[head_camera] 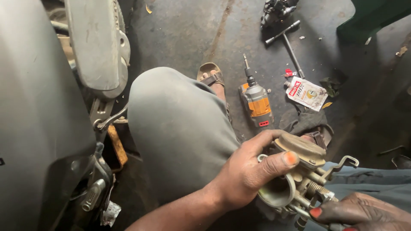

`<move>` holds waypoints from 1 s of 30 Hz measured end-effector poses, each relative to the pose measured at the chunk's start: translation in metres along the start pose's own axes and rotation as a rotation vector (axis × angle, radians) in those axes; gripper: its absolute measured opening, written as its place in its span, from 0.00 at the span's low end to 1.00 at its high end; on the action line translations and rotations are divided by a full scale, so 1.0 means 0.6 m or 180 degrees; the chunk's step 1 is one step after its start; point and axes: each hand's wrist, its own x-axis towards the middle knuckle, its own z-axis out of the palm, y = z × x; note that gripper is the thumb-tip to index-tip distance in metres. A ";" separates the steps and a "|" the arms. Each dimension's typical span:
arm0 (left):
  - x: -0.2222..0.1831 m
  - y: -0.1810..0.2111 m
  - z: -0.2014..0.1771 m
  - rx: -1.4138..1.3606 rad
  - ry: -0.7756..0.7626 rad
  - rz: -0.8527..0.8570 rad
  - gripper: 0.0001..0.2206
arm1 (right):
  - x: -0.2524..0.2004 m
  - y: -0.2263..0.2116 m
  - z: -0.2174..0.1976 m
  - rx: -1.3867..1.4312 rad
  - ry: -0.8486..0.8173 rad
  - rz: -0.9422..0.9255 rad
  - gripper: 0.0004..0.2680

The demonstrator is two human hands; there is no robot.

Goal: Dismantling and repairing a motorcycle carburetor using a screwdriver.

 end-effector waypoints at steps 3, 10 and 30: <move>-0.002 -0.003 0.001 -0.0030 0.0025 -0.0021 0.28 | -0.010 0.024 -0.014 -0.0883 -0.0241 -0.1129 0.19; -0.003 -0.009 0.007 0.0417 0.0400 0.0165 0.26 | -0.047 0.106 -0.018 -0.1697 0.0272 -0.1065 0.24; 0.001 -0.011 0.006 0.1036 0.0744 0.0001 0.26 | -0.018 0.011 0.044 -0.1831 0.0934 -0.2841 0.16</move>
